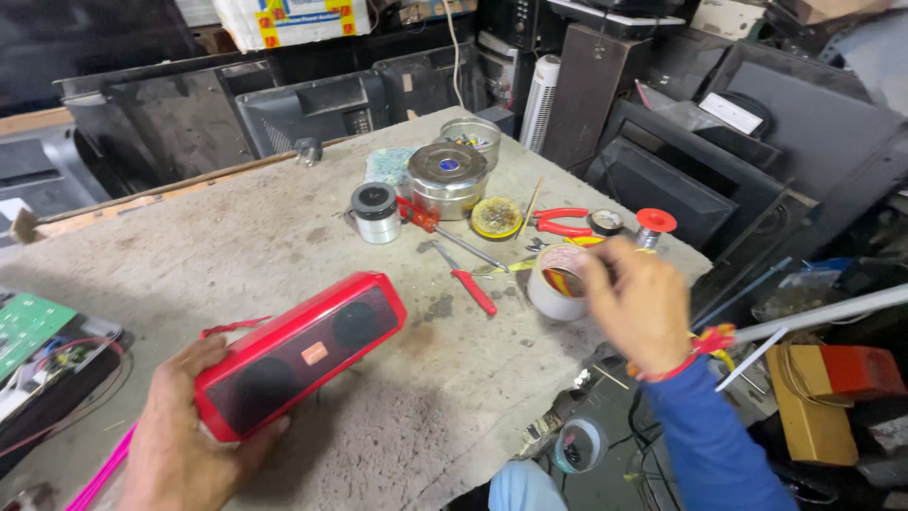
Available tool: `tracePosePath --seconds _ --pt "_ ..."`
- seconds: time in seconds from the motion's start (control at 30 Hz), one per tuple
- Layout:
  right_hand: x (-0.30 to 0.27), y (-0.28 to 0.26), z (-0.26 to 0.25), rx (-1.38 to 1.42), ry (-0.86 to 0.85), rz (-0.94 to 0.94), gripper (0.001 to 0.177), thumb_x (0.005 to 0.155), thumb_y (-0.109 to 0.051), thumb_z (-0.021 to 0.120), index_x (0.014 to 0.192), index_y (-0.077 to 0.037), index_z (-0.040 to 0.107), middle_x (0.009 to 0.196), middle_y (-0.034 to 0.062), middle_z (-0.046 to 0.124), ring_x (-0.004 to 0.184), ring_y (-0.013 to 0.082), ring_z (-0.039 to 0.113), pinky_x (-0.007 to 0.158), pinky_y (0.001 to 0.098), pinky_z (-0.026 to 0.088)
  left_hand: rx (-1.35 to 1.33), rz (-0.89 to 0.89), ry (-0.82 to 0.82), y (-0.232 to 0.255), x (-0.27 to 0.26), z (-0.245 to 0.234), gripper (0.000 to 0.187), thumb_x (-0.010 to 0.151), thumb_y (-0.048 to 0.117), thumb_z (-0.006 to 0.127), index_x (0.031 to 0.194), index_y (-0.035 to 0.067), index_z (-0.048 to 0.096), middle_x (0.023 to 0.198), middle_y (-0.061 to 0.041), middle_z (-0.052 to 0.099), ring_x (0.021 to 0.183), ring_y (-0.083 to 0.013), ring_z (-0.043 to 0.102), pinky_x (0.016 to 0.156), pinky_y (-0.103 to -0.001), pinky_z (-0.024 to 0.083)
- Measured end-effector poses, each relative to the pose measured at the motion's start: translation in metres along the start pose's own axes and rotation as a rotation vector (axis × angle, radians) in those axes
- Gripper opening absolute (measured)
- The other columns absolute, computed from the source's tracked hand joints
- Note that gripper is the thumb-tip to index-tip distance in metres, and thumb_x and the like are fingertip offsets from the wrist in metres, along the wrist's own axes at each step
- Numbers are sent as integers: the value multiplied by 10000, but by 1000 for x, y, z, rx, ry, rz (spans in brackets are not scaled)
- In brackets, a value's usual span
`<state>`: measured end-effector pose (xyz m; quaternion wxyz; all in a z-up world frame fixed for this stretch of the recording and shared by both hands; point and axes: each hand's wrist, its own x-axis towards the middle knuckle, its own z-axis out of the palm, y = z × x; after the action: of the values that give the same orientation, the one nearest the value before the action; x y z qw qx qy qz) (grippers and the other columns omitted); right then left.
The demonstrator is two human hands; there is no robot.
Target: The person disassembles a red portable speaker by prying off the back cover with a screwdriver. They then use a small green tool to manipulate components inside the speaker's circular opening.
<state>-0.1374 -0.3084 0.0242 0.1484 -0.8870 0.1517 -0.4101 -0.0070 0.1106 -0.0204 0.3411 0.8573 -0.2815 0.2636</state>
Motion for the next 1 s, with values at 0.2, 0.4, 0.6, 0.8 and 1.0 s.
tracePosePath --seconds 0.2,0.4,0.6,0.8,1.0 --pt "19 104 35 -466 -361 244 594 1083 -507 445 952 -23 763 858 295 715 861 521 688 824 612 532 -327 174 -21 31 -1 -18 603 716 369 866 1123 41 567 1195 -220 656 1098 -390 662 921 -424 526" --pt "17 146 53 -472 -375 298 530 835 -395 718 1272 -97 682 1027 295 736 990 505 691 860 589 539 -254 -113 -103 40 -3 -23 415 932 407 667 1157 65 598 1022 -187 686 926 -369 672 782 -441 523" --pt "20 143 46 -370 -313 270 620 905 -401 750 1348 -2 584 1019 319 730 979 493 698 871 550 544 -258 -183 -111 41 -1 -26 530 877 445 705 1196 38 588 1014 -198 694 941 -371 690 784 -436 535" --pt "-3 84 6 542 -47 194 390 985 -169 686 1328 -25 569 1075 226 699 972 350 702 877 463 585 -221 -246 -80 46 0 -15 568 891 504 639 1179 17 696 1051 -228 717 956 -372 698 837 -433 546" --pt "-34 -14 33 1399 -268 181 163 999 23 654 1157 24 614 1104 207 706 969 286 730 890 428 617 -278 -84 -112 51 -1 -15 466 1016 402 559 1190 -11 686 1124 -225 720 1071 -408 653 940 -461 493"
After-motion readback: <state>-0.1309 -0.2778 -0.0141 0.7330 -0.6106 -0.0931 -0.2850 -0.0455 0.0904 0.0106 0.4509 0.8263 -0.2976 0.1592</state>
